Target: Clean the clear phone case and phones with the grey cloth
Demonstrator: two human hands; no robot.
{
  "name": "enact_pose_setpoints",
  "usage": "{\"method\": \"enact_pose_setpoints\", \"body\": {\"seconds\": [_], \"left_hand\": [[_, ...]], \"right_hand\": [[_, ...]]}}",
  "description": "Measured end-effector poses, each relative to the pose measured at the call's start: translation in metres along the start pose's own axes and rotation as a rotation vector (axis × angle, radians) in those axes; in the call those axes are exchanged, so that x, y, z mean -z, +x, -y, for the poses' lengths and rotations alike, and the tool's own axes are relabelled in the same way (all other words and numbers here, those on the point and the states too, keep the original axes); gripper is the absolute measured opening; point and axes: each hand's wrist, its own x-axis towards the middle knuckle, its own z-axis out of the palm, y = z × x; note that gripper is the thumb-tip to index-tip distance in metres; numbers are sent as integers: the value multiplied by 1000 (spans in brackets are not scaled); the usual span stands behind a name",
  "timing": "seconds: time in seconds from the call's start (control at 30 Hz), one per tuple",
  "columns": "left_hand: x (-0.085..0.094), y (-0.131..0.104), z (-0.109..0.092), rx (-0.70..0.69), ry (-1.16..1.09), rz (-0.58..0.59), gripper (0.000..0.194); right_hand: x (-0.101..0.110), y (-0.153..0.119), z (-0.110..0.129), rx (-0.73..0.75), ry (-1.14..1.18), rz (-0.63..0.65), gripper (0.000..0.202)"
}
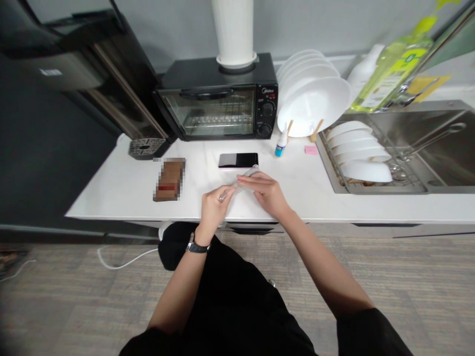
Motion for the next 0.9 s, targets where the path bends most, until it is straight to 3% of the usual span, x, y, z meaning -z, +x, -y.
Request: {"method": "enact_pose_setpoints", "body": {"seconds": [0.2,0.37,0.53,0.63,0.73,0.9], "left_hand": [[-3,-1,1,-11,-31,-16,18],[6,3,0,5,-47,-95,18],[39,22,-14,25,-139,-300,22],[51,35,-25,-45,-104,-292,6],[41,38,-31,-120,-89,-248,8],[2,27,-26,-152,-150,-160,21]], "right_hand": [[39,-5,-26,-273,-209,-281,38],[37,-17,-27,-459,-7,-504,27],[34,-17,-45,-485,219,-510,25],[31,-16,-52,-508,346,-500,28],[22,-14,-41,-518,384,-528,31],[5,-2,7,-420,223,-563,19]]}}
